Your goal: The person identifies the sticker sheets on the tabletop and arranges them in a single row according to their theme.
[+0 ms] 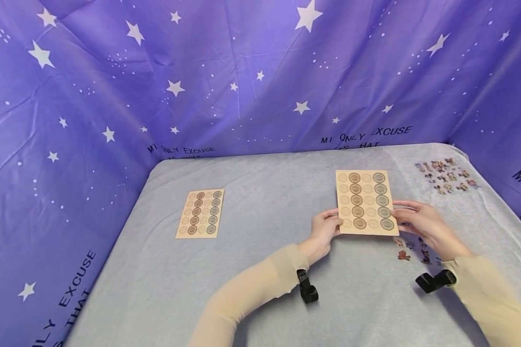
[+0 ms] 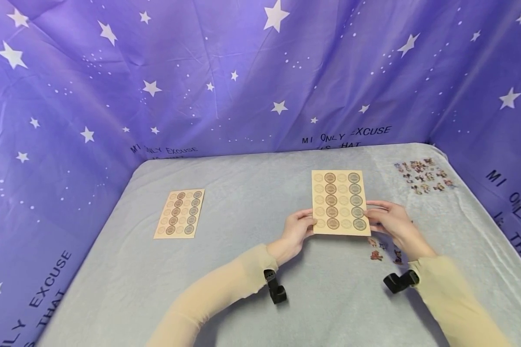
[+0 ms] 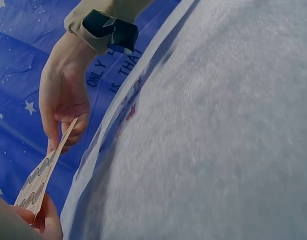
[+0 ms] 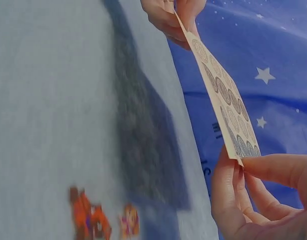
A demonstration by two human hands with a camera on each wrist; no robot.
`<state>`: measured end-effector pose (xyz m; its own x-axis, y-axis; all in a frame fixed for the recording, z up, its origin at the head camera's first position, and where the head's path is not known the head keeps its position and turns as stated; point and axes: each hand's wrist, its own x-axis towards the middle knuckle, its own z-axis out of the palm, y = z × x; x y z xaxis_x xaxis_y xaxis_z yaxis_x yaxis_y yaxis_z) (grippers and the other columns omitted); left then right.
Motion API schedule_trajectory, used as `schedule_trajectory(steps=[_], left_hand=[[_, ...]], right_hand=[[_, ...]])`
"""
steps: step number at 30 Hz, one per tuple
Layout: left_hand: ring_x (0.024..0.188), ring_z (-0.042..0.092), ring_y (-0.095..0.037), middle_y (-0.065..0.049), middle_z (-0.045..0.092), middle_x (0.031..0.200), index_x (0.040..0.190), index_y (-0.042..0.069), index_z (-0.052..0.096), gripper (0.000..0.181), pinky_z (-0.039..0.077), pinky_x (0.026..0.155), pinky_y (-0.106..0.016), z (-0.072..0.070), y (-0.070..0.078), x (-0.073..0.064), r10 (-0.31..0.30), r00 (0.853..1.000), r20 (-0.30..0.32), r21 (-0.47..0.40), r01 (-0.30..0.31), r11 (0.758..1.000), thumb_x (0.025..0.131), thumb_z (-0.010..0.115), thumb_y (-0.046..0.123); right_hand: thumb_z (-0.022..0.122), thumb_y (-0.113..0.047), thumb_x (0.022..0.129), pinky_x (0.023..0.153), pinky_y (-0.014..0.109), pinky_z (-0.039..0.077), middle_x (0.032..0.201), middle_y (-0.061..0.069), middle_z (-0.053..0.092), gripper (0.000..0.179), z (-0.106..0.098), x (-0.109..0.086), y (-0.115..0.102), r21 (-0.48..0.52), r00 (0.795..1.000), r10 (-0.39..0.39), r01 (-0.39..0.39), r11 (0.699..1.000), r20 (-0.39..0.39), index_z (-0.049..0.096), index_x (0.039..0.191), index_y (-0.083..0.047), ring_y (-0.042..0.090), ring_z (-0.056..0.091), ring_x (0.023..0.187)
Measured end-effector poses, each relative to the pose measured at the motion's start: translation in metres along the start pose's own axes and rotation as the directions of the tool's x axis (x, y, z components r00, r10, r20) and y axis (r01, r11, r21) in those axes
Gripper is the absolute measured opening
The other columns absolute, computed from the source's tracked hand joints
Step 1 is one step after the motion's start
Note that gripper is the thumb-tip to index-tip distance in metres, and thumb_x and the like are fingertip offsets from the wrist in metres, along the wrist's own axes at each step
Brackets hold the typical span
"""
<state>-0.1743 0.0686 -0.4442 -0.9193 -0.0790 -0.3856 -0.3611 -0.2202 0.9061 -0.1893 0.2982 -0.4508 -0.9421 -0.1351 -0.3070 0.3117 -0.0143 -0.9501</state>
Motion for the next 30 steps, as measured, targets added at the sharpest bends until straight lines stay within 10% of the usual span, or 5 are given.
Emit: schedule_trajectory(steps=[30], left_hand=[[0.063,0.054,-0.007,-0.010,0.064,0.092,0.110,-0.002,0.059,0.034,0.046,0.055,-0.018,-0.099,0.029,0.020,0.042,0.998,-0.037,0.002,-0.042,0.999,0.077,0.053,-0.006]], right_hand=[[0.054,-0.001,0.084,0.067,0.026,0.053,0.076,-0.007,0.065,0.055,0.121,0.021,-0.036,0.015,0.997,0.012,-0.013,1.000,0.077,0.026,0.130,0.013,0.010,0.062,0.072]])
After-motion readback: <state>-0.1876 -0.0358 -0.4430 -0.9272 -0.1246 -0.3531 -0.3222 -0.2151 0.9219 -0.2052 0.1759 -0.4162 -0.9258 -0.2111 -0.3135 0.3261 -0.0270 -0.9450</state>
